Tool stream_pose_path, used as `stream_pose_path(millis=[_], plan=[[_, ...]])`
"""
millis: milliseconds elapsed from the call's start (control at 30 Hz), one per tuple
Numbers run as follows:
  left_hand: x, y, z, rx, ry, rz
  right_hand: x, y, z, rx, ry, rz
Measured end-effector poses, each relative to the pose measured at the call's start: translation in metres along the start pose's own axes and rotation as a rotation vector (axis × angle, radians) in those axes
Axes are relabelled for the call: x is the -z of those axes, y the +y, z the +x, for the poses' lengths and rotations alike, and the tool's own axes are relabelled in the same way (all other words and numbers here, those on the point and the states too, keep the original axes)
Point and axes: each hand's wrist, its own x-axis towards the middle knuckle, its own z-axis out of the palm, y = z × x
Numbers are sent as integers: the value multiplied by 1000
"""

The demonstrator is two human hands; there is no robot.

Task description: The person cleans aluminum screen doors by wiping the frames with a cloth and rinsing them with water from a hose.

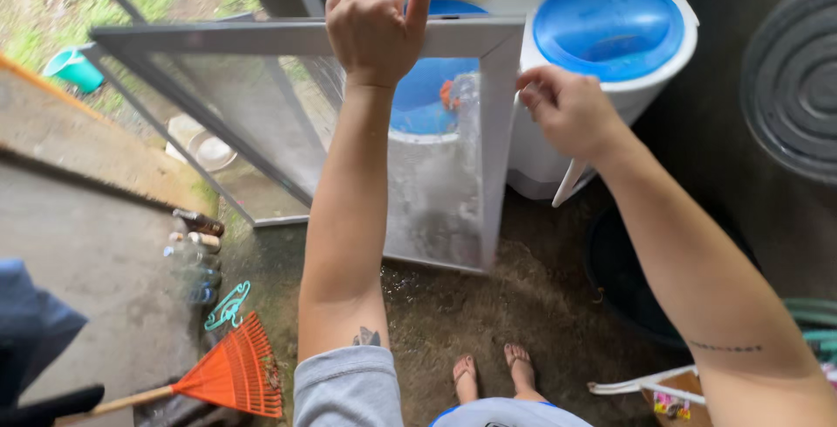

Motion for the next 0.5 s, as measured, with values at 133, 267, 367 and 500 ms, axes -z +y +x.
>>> stream_pose_path(millis=[133, 267, 367, 500], plan=[[-30, 43, 16, -18, 47, -17, 34, 15, 0, -47, 140, -61], [-63, 88, 27, -6, 67, -15, 53, 37, -6, 31, 279, -367], [-88, 116, 29, -7, 7, -7, 45, 47, -18, -56, 171, -453], [-109, 135, 26, -52, -196, -179, 27, 52, -21, -86, -38, -246]])
